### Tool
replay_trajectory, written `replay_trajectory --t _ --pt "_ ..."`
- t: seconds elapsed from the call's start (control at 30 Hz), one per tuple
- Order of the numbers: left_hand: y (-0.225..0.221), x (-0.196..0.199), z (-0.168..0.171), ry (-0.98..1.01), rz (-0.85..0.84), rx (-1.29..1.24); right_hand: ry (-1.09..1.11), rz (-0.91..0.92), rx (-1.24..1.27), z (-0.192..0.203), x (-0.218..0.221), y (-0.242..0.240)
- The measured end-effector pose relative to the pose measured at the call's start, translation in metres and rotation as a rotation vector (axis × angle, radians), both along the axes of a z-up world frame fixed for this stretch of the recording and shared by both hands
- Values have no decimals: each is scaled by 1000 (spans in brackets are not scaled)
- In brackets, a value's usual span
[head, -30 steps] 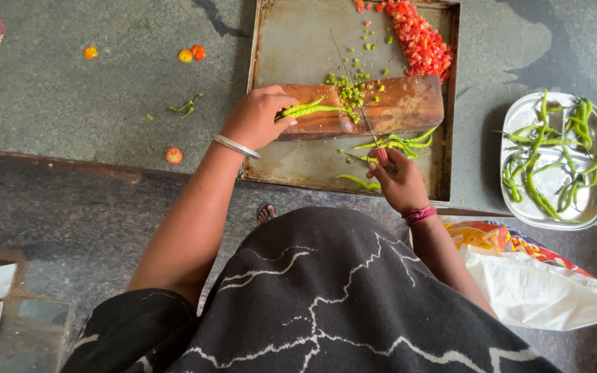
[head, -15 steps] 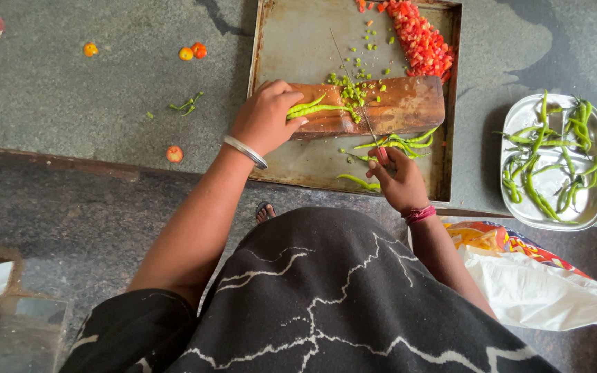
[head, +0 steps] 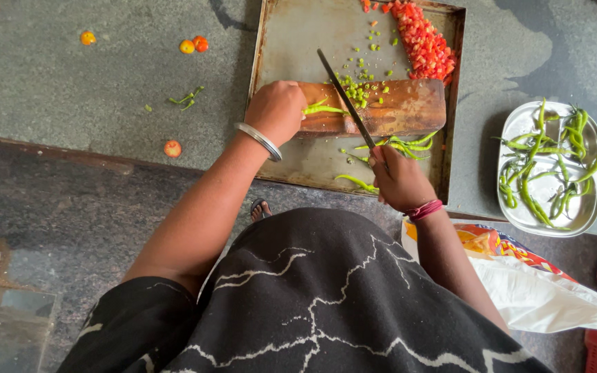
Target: The person chops green peppers on a wooden board using a knife, then gathers the pieces into a small pile.
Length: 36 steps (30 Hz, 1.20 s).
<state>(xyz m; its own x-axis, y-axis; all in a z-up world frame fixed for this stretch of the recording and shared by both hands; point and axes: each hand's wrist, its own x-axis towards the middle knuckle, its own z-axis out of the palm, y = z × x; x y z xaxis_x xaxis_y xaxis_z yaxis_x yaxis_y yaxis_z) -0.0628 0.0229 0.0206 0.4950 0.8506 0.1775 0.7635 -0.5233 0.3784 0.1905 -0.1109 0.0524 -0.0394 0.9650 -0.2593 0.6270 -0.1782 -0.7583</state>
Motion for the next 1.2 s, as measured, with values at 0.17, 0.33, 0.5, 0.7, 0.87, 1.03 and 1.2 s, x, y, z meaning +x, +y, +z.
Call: replay_trajectory --t 0.17,0.33,0.5,0.7,0.87,1.03,1.2 --pt "-2 -5 7 -14 120 -72 -287 117 71 16 -2 11" --pt "-11 -15 14 -120 103 -34 -253 145 47 11 -21 18" --pt "-11 -16 13 -125 123 0 -321 163 -52 16 -27 24" --pt "-6 -15 10 -75 122 -2 -524 436 175 -37 -21 37" --pt "-6 -14 8 -133 120 -33 -472 164 151 -77 -22 55" --pt "-5 -12 11 -116 132 -39 -421 376 -99 -3 -15 64" --pt "-5 -13 9 -102 114 -32 -377 231 -349 26 -23 56"
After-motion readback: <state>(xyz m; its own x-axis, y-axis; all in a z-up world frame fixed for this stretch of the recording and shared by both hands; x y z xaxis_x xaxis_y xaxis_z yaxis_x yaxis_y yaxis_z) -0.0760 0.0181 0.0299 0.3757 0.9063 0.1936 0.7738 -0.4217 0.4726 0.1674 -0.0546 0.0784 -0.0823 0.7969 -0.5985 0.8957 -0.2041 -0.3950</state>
